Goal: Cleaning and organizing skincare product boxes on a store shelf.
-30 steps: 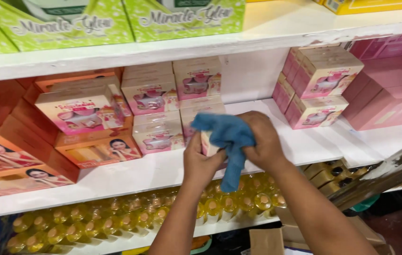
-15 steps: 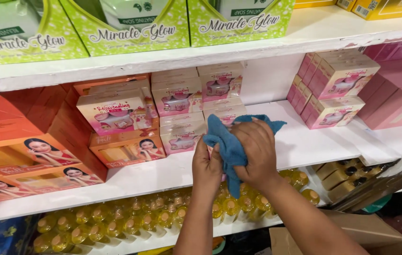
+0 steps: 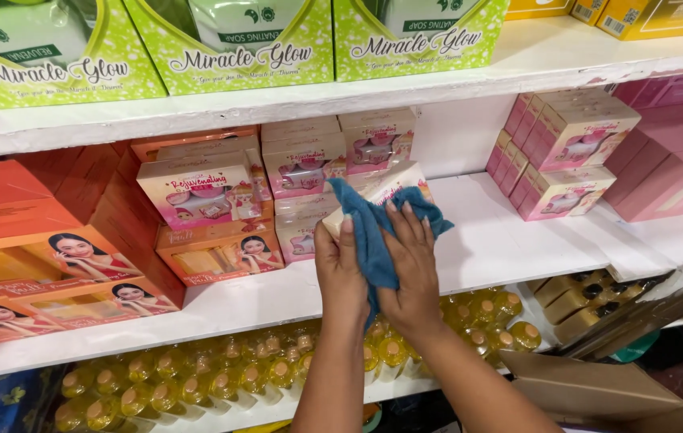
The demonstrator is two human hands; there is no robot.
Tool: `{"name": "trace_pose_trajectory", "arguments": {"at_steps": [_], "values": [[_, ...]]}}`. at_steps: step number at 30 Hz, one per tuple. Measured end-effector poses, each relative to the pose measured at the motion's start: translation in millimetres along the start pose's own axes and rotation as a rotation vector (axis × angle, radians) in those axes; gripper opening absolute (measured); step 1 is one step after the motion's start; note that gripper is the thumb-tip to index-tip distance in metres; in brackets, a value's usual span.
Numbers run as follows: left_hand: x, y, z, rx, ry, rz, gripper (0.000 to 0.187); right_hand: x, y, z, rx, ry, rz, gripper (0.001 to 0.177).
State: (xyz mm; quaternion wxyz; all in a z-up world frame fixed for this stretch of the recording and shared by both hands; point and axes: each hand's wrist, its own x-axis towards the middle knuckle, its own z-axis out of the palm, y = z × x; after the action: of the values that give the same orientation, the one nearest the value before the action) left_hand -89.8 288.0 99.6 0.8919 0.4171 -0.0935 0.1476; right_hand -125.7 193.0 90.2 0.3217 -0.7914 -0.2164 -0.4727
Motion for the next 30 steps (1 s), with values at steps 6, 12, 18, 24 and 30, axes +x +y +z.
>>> {"name": "trace_pose_trajectory", "arguments": {"at_steps": [6, 12, 18, 24, 30], "values": [[-12.2, -2.1, 5.1, 0.223, -0.076, 0.065, 0.031, 30.1, 45.0, -8.2, 0.198, 0.099, 0.256, 0.061], [-3.5, -23.0, -6.9, 0.23, -0.026, 0.107, 0.029, 10.0, 21.0, -2.6, 0.009, 0.1, 0.096, 0.062], [-4.2, -2.5, -1.5, 0.327, -0.024, 0.028, 0.028, 14.6, 17.7, -5.9, 0.11, -0.027, 0.038, 0.061], [-15.8, 9.7, 4.4, 0.426, -0.079, 0.09, 0.027, 4.6, 102.3, 1.3, 0.326, 0.243, 0.629, 0.041], [1.1, -7.3, -17.4, 0.334, 0.094, 0.074, 0.029, -10.8, 102.5, -6.3, 0.838, 0.105, 1.033, 0.047]]}}
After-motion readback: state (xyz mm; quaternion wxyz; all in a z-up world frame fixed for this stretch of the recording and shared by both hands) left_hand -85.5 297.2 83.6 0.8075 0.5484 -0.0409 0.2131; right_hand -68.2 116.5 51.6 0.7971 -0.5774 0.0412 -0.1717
